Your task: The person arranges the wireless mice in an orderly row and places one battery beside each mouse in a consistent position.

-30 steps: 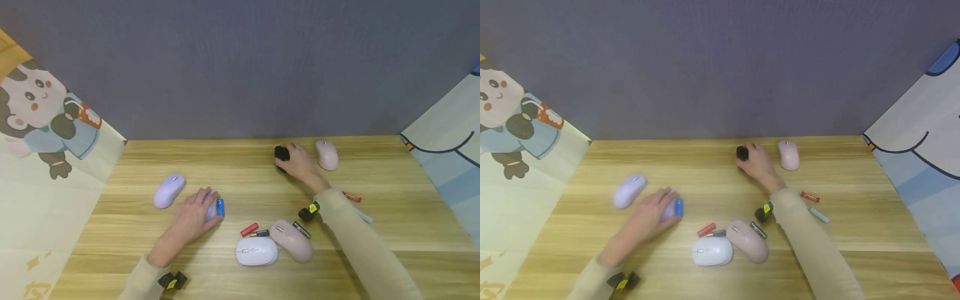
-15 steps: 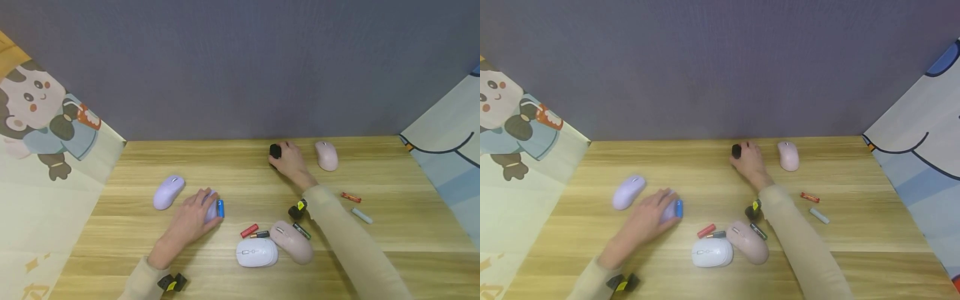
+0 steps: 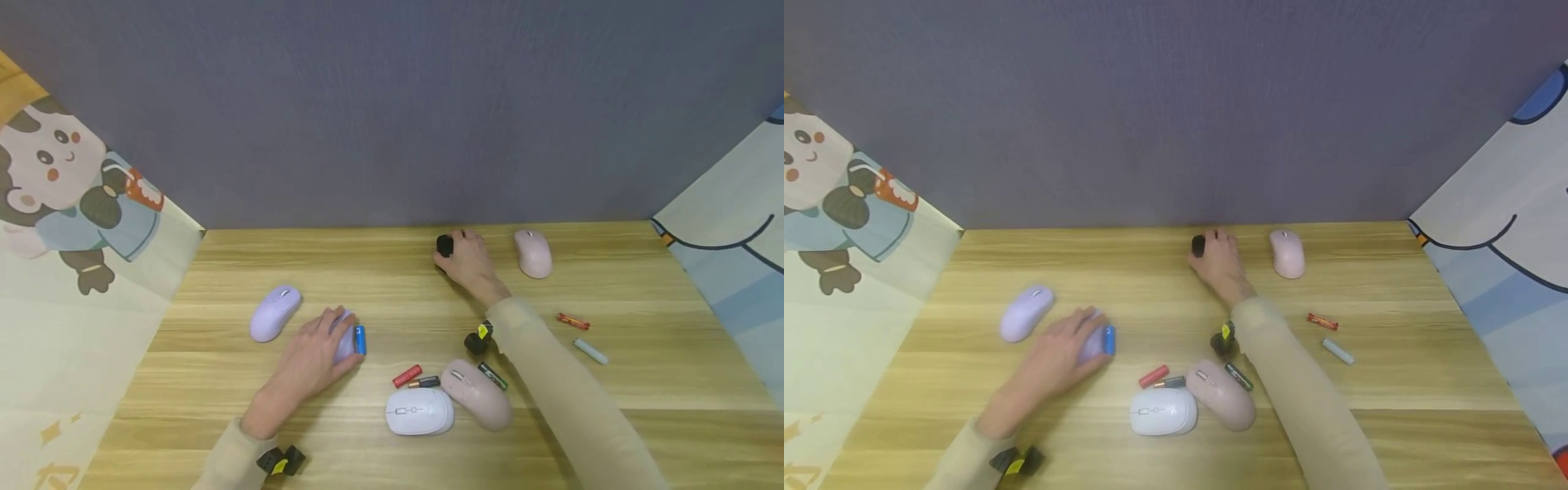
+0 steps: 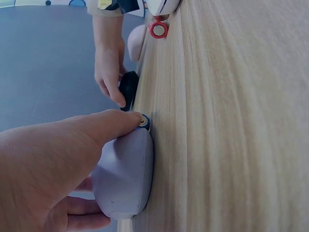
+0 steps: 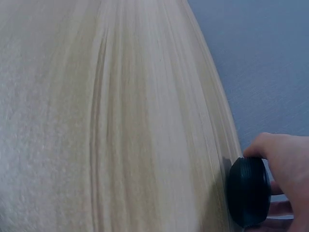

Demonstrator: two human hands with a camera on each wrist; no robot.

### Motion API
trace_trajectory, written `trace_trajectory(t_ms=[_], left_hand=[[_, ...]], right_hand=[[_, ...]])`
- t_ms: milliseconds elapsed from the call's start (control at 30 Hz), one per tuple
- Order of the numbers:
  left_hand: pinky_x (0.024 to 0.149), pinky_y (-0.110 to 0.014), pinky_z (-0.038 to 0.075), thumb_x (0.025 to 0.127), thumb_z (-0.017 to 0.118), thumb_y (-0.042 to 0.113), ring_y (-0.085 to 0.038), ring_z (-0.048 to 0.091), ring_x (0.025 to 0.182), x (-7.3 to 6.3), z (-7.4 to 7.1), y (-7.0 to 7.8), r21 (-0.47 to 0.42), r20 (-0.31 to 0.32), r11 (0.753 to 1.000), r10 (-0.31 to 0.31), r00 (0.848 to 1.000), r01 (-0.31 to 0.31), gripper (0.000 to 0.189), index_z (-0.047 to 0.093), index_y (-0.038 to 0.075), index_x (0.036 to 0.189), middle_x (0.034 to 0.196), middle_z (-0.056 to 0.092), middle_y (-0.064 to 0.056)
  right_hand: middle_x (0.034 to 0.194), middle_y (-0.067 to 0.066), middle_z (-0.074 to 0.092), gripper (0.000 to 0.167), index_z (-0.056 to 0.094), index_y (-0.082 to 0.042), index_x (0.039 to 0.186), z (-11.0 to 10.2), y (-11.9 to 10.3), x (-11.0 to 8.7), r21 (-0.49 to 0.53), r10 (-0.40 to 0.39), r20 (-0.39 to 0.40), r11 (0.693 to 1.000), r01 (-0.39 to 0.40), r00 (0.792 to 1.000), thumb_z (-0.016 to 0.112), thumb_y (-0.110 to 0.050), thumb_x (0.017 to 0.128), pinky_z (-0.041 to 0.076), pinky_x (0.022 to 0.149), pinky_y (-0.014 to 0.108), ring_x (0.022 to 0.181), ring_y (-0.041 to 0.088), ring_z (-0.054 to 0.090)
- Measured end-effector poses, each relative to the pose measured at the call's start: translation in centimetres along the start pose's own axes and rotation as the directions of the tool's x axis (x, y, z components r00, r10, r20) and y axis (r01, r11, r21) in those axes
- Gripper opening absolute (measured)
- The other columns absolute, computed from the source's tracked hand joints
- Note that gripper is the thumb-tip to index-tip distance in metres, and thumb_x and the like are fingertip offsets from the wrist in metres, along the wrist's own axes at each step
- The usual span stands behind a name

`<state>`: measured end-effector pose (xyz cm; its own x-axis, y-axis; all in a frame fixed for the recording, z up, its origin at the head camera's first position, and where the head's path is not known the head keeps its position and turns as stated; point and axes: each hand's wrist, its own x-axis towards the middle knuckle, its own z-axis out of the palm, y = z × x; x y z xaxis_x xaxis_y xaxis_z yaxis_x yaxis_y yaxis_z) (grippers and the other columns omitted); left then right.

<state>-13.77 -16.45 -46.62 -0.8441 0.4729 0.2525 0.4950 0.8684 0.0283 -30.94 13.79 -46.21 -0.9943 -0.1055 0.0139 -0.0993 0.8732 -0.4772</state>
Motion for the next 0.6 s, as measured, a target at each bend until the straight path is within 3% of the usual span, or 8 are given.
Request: trace_trajectory(t_ms=[600], left_hand=[[0.094, -0.051, 0.060, 0.087, 0.078, 0.052, -0.039, 0.069, 0.110, 0.08, 0.01, 0.09, -0.001, 0.005, 1.000, -0.007, 1.000, 0.007, 0.069, 0.063, 0.007, 0.136, 0.134, 0.063, -0.022]], right_hand=[[0.148, 0.030, 0.043, 0.066, 0.051, 0.003, 0.144, 0.36, -0.05, -0.10, -0.012, 0.001, -0.010, 1.000, -0.001, 1.000, 0.068, -0.039, 0.097, 0.048, 0.109, 0.060, 0.137, 0.047, 0.043]])
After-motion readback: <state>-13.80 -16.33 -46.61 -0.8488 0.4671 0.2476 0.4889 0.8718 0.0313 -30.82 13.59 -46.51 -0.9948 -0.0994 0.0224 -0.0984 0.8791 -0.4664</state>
